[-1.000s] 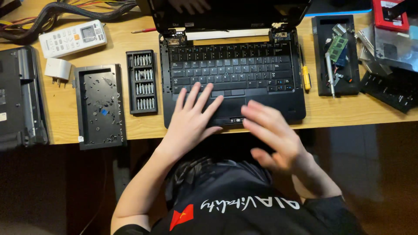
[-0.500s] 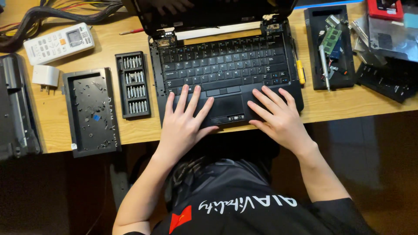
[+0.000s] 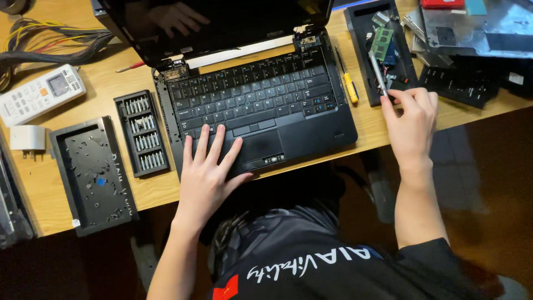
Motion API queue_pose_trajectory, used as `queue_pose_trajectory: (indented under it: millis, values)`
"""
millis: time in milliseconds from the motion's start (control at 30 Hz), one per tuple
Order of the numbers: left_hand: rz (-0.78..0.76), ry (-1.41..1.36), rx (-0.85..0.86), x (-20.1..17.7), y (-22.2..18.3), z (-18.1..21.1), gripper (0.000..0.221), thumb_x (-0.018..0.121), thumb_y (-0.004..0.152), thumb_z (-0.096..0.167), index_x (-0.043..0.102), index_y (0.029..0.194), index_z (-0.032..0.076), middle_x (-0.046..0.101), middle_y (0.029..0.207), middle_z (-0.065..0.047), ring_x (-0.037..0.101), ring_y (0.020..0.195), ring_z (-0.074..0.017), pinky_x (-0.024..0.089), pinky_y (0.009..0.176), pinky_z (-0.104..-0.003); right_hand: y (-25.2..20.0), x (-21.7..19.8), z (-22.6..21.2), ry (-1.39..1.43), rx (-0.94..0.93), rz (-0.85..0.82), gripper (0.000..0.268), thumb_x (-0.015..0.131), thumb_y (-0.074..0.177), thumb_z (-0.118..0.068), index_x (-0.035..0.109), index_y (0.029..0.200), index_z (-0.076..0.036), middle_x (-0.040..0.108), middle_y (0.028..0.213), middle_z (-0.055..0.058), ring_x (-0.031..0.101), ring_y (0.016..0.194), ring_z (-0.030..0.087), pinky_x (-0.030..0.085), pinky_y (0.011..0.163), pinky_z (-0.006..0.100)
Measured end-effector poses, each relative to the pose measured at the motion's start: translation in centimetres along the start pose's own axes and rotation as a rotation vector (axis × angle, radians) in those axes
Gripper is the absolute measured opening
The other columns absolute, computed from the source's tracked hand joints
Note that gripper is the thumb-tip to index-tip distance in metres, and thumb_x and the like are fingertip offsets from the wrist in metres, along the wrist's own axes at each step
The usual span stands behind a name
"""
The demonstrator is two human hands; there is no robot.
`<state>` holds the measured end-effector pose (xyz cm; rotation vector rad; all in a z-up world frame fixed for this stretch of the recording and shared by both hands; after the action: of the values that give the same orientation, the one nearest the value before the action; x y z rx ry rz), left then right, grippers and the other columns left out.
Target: Disassembling a laptop to repair internal components including the hard drive and RAM.
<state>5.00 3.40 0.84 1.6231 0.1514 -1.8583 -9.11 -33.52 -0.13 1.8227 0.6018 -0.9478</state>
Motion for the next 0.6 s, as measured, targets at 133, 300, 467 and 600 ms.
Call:
queue_pose_trajectory:
  millis: [133,300,467,600]
  values:
    - [0.011,-0.008,-0.018,-0.8,0.3,0.2,0.075,0.080,0.077,0.048,0.063,0.140,0.012,0.050,0.151,-0.022,0.041,0.143,-0.0461,0.029,0.115,-0.065,0.2,0.0,1.1,0.120,0.069,0.065,0.007,0.081,0.102,-0.005,0.077,0.108,-0.002,0.064,0.098,0.010,0.060,0.097,0.028,0.049,0.085,0.039]
    - [0.068,-0.081,-0.032,-0.8,0.7,0.5,0.069,0.081,0.078,0.046,0.064,0.134,0.010,0.052,0.148,-0.023,0.043,0.140,-0.0466,0.029,0.114,-0.064,0.5,-1.3,-0.4,0.312,0.134,0.234,0.010,0.076,0.105,0.004,0.076,0.115,0.002,0.066,0.101,0.011,0.063,0.085,0.021,0.049,0.077,0.030]
    - [0.310,-0.260,0.145,-1.7,3.2,5.0,0.050,0.080,0.091,0.023,0.063,0.137,0.010,0.060,0.141,-0.011,0.055,0.131,-0.0316,0.045,0.112,-0.049,0.7,-0.3,-10.8,0.817,-0.079,-0.050,0.013,0.075,0.093,0.007,0.073,0.105,0.003,0.071,0.100,0.011,0.068,0.093,0.019,0.053,0.084,0.028]
    - [0.402,-0.225,0.229,-1.8,4.0,6.4,0.048,0.080,0.093,0.020,0.063,0.137,0.009,0.062,0.129,-0.008,0.059,0.117,-0.0276,0.047,0.101,-0.046,-0.9,0.7,-14.3,1.020,-0.151,-0.237,0.015,0.074,0.088,0.008,0.073,0.102,0.003,0.071,0.098,0.011,0.069,0.089,0.016,0.056,0.078,0.026]
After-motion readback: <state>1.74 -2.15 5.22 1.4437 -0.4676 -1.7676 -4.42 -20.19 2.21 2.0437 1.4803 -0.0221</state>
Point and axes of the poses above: each hand's wrist, its own y-axis towards the middle knuckle, its own x-axis out of the palm, z = x × y, the point moved 6 cm from there along y, towards the middle knuckle
